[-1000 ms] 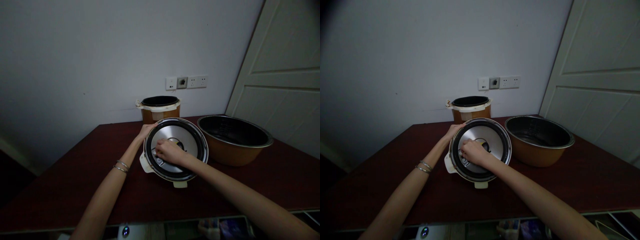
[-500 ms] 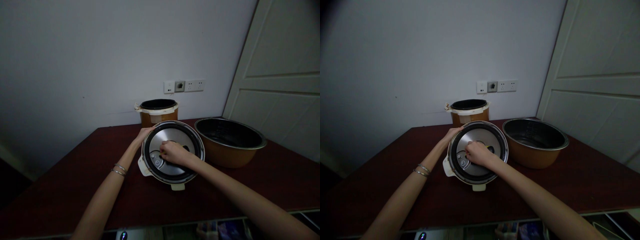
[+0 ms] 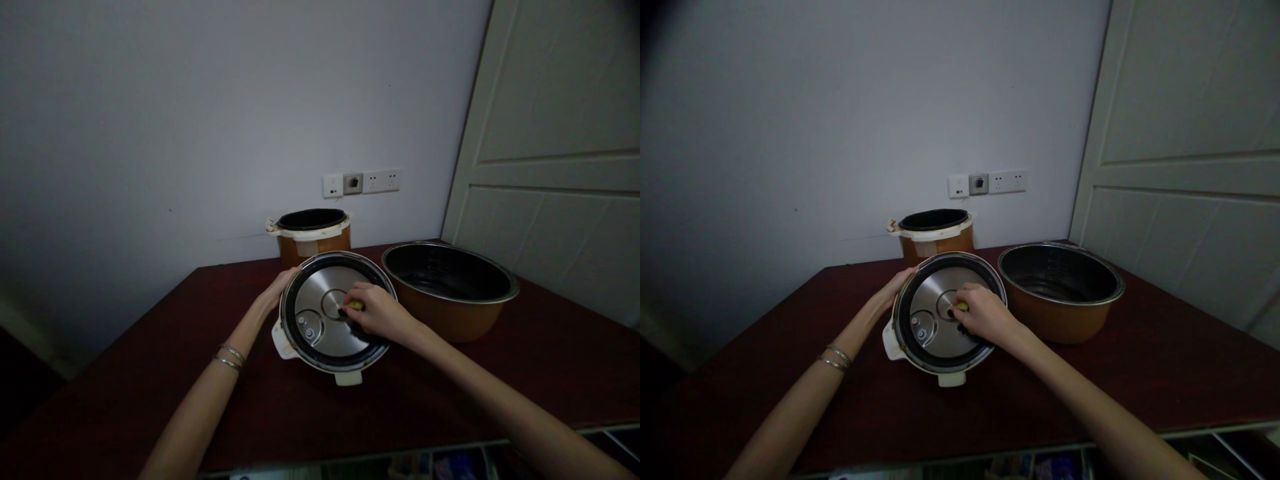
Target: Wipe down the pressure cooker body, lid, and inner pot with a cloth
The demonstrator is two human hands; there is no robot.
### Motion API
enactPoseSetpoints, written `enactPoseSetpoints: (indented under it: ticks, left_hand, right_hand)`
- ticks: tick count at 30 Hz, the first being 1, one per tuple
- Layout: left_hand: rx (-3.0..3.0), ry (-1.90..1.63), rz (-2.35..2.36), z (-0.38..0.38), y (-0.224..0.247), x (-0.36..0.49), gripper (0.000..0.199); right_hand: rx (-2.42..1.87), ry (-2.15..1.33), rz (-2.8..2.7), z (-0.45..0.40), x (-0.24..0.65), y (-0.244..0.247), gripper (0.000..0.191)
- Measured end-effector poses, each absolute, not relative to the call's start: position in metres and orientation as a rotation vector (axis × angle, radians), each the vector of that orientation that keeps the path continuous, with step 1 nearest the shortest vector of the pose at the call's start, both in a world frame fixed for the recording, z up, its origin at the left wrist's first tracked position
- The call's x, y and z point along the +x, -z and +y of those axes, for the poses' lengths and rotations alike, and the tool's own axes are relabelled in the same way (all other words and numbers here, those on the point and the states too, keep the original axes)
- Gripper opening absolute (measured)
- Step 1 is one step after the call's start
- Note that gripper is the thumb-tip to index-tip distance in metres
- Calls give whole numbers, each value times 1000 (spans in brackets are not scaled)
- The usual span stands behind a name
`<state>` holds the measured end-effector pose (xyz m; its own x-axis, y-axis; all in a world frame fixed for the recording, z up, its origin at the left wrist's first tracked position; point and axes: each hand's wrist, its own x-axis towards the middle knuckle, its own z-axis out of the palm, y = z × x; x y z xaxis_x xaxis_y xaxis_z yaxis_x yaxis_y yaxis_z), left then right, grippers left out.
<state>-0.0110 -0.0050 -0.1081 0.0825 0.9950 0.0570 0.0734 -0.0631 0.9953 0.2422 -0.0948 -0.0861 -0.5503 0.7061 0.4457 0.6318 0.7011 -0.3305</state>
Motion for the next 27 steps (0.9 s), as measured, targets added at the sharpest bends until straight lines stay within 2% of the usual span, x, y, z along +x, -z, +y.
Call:
enactPoseSetpoints:
  ticks: [9, 16, 23, 27]
  left_hand:
    - [1412, -1127, 1219, -31, 101, -31, 43]
    - [1191, -866, 1550, -86, 120, -55, 64]
    - [949, -775, 1370, -132, 139, -27, 73]
    - [904, -879, 1380, -136, 145, -15, 70]
  right_hand:
    - [-1013, -232, -2246, -96, 245, 91, 13]
    - [-987, -253, -2215, -94, 246, 94, 14]
    - [-990, -286, -2181, -92, 245, 94, 13]
    - [-987, -278, -2185, -91, 241, 97, 12]
